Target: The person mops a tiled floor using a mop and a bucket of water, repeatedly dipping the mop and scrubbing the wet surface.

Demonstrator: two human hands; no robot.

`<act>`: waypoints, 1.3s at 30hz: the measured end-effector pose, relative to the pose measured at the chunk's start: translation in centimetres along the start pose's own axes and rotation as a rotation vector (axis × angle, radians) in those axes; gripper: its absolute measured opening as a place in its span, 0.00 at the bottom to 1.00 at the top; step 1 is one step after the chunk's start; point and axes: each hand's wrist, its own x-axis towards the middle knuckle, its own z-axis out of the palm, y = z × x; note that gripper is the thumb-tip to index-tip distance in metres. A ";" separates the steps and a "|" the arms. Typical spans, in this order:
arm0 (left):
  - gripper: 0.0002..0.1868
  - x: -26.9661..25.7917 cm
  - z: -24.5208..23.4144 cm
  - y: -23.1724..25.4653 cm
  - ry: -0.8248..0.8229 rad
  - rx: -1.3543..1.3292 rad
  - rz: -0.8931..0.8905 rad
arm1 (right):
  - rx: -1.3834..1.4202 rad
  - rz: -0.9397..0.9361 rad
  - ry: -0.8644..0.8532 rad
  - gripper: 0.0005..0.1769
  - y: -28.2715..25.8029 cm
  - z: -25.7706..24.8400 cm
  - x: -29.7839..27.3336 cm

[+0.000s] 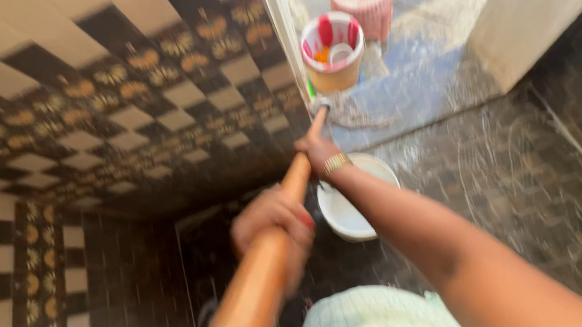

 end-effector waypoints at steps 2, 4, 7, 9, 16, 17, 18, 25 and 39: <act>0.07 0.3 -0.6 1.1 0.056 0.131 -0.007 | -0.264 -0.209 0.041 0.11 -1.1 0.5 -1.3; 0.11 1.7 -1.7 3.8 0.105 0.249 -0.019 | -0.535 -0.447 0.102 0.19 -4.9 0.3 -3.5; 0.11 4.1 -3.0 7.3 0.140 0.098 -0.065 | -0.706 -0.305 0.080 0.26 -9.0 -0.5 -9.1; 0.12 4.4 -2.7 8.2 0.176 -0.030 -0.082 | -0.547 -0.297 0.011 0.25 -10.5 -1.0 -11.3; 0.10 1.6 -4.0 9.5 0.210 -0.066 -0.056 | -0.520 -0.348 -0.021 0.17 -11.4 1.2 -12.8; 0.12 1.2 -4.3 9.7 0.204 -0.092 -0.047 | -0.532 -0.380 -0.002 0.16 -11.2 1.6 -12.9; 0.12 0.6 -4.3 9.9 0.215 -0.086 -0.063 | -0.548 -0.402 0.007 0.14 -10.4 2.2 -13.5; 0.12 -3.4 -4.6 10.9 0.198 -0.009 -0.086 | -0.521 -0.533 0.014 0.15 -6.0 4.2 -12.9; 0.11 -16.4 -10.4 13.1 -0.091 0.017 -0.087 | -0.520 -0.453 0.139 0.11 -3.0 10.9 -21.3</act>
